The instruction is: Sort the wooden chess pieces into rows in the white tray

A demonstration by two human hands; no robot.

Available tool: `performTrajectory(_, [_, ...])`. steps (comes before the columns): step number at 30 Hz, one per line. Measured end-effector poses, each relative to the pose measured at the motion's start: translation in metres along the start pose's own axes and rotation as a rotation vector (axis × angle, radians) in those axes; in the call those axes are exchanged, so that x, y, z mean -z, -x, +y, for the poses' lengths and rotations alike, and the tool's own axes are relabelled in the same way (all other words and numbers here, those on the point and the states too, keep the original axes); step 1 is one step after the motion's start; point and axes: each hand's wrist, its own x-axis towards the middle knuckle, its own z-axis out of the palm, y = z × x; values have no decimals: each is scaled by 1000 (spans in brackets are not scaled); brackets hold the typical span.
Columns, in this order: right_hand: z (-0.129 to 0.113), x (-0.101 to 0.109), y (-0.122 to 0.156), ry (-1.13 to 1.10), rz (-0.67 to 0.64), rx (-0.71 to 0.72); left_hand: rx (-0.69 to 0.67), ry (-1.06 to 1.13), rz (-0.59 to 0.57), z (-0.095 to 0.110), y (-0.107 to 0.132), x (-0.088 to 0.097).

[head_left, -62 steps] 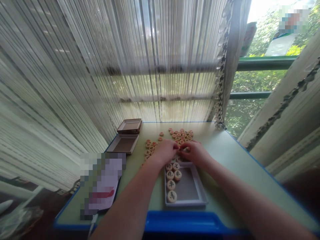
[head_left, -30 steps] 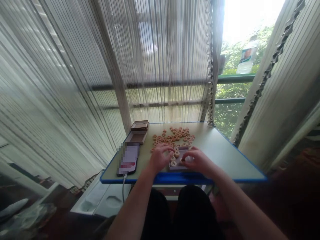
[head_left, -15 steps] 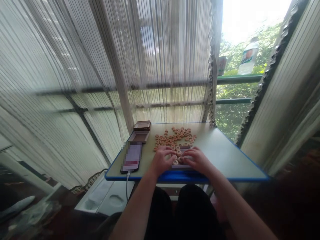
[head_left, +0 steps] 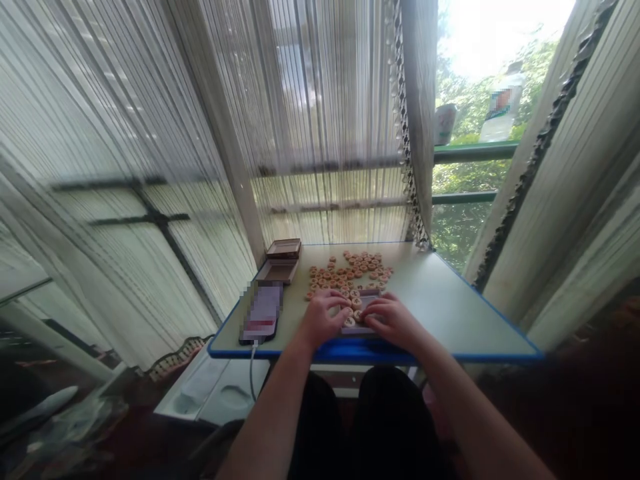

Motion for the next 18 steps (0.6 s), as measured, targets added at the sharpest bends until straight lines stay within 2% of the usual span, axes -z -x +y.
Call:
performTrajectory(8, [-3,3,1,-10,-1,18,57,27,70,-6,-4,-2])
performTrajectory(13, [1,-1,2,-31,-12,27,209,15,286,-12,-6,-3])
performTrajectory(18, [7,-4,3,-36,44,9,349,53,434,-19,-6,-3])
